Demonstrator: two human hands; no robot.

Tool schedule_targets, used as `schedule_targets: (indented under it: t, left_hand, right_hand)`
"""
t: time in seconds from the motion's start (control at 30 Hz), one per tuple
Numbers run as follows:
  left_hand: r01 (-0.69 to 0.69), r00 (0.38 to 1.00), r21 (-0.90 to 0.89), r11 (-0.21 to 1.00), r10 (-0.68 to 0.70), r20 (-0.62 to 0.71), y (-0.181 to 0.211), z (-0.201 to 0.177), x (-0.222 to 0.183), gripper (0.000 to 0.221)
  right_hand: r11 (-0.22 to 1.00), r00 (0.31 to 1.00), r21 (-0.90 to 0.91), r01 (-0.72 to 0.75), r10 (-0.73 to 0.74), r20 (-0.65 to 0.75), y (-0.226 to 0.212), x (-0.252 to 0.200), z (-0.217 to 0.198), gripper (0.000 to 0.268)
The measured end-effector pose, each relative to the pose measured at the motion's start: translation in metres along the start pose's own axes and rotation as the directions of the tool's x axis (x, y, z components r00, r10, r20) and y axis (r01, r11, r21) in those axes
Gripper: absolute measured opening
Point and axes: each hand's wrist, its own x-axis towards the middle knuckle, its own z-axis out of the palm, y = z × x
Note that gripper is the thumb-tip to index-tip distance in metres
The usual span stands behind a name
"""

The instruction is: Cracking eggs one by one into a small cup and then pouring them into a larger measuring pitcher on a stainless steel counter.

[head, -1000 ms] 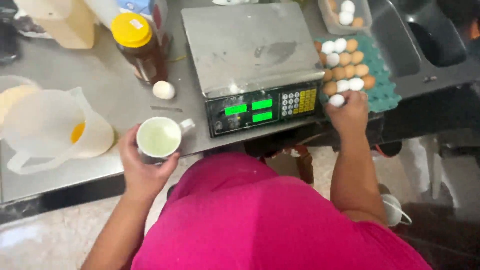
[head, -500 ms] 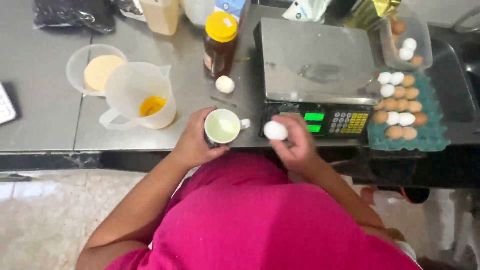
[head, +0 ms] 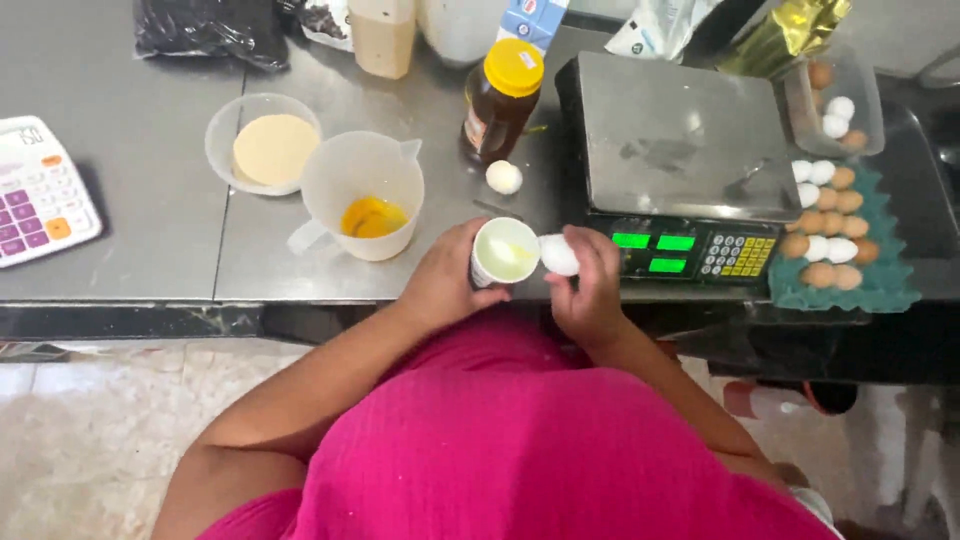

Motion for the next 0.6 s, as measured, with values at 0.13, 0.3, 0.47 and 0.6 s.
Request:
schedule_targets:
  t: [0.13, 0.3, 0.47, 0.6]
  left_hand:
    - [0.019, 0.999, -0.022, 1.0, -0.018, 0.034, -0.001, -0.001, 0.0, 0.107]
    - [0.02, 0.999, -0.035, 0.999, -0.019, 0.051, -0.011, 0.005, -0.001, 0.112]
    - [-0.099, 0.995, -0.022, 0.995, 0.099, -0.03, -0.006, -0.001, -0.01, 0.132]
    - [-0.288, 0.947, 0.021, 0.957, 0.288, -0.144, 0.04, -0.026, 0.005, 0.102]
  right_hand:
    - [1.0, 0.996, -0.005, -0.026, 0.026, 0.083, -0.005, 0.003, -0.004, 0.061]
    - [0.999, 0.997, -0.003, -0.032, 0.032, 0.07, -0.012, 0.01, -0.009, 0.061]
    - [0.873, 0.918, 0.303, -0.384, 0.323, 0.231, -0.013, 0.026, -0.024, 0.052]
    - [0.567, 0.831, 0.608, -0.556, 0.373, 0.412, 0.02, 0.031, -0.015, 0.049]
